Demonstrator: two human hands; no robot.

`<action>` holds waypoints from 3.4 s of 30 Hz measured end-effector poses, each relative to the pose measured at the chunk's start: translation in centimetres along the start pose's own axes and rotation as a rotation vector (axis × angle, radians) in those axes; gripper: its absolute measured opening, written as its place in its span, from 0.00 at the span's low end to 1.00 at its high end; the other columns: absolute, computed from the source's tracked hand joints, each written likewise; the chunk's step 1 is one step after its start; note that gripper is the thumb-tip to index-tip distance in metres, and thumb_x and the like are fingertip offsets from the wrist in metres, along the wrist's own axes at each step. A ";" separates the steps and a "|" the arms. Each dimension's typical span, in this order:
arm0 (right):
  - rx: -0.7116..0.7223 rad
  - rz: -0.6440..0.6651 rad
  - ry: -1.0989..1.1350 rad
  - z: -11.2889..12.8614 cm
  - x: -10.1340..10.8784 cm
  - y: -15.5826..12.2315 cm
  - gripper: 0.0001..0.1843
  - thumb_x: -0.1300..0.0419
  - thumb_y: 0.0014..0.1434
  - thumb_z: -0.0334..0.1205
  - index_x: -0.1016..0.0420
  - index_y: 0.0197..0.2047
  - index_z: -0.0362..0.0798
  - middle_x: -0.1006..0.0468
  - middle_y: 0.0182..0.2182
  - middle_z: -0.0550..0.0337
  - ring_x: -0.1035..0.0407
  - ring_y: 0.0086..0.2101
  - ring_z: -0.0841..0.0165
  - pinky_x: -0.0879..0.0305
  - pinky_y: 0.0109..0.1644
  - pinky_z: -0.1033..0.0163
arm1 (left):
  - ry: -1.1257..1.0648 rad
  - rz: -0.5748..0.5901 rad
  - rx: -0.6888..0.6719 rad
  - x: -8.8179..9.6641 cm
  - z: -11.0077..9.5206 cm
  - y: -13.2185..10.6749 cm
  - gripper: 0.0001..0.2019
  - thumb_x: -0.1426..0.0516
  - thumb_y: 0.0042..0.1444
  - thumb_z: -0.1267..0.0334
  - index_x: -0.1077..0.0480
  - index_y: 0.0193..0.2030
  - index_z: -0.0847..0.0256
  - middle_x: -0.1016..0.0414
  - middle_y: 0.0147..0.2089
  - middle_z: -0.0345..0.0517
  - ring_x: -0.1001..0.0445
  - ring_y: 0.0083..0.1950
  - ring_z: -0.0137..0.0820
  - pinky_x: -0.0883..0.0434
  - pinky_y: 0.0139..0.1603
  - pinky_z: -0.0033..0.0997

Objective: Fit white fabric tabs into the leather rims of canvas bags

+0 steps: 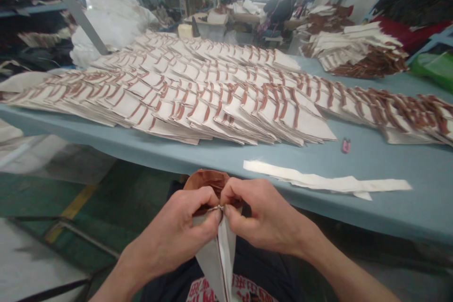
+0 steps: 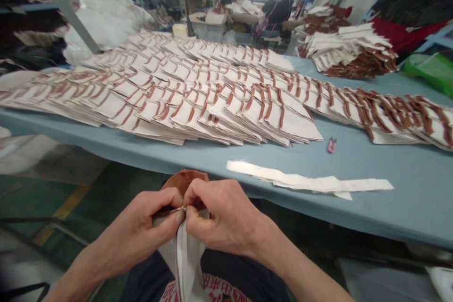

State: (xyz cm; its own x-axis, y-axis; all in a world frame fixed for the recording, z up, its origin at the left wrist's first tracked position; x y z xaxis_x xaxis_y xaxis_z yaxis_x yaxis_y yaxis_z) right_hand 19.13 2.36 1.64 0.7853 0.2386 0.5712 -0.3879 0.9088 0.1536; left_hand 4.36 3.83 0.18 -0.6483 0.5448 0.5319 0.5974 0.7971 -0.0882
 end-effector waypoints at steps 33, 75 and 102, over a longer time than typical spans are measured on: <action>-0.089 -0.136 -0.373 2.2 0.6 1.9 0.09 0.37 0.54 0.32 0.24 0.41 0.47 0.17 0.39 0.55 0.25 0.41 0.59 0.39 0.41 0.59 | -0.102 -0.255 0.081 2.2 -0.7 -0.1 0.15 0.45 0.66 0.59 0.29 0.29 0.61 0.28 0.27 0.37 0.33 0.28 0.26 0.38 0.28 0.23; -0.512 -0.306 0.275 -5.2 -6.4 -6.1 0.09 0.49 0.64 0.41 0.30 0.37 0.48 0.27 0.30 0.61 0.32 0.31 0.66 0.38 0.34 0.64 | -0.773 -0.416 0.378 -7.2 5.9 -1.6 0.18 0.39 0.62 0.47 0.29 0.34 0.61 0.27 0.26 0.39 0.32 0.24 0.27 0.36 0.26 0.22; -0.543 -0.424 0.297 -9.6 -8.9 -9.5 0.23 0.43 0.67 0.58 0.35 0.30 0.49 0.34 0.24 0.66 0.40 0.25 0.71 0.46 0.30 0.65 | -0.571 -0.214 0.388 -8.9 7.9 -0.4 0.19 0.39 0.58 0.46 0.27 0.30 0.62 0.29 0.27 0.39 0.32 0.29 0.31 0.33 0.29 0.24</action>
State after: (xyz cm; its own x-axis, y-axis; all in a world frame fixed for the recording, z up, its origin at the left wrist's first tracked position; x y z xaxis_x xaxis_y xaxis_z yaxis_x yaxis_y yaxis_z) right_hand 20.48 -5.13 -12.61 0.9413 -0.1575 0.2984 0.2095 0.9661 -0.1508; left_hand 6.15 0.72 -11.21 -0.9411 0.3333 0.0569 0.2882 0.8787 -0.3806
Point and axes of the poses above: each hand's wrist, its own y-axis towards the middle knuckle, its own x-axis out of the back of the hand, z = x × y, the point moved 5 cm from there along y, towards the middle knuckle
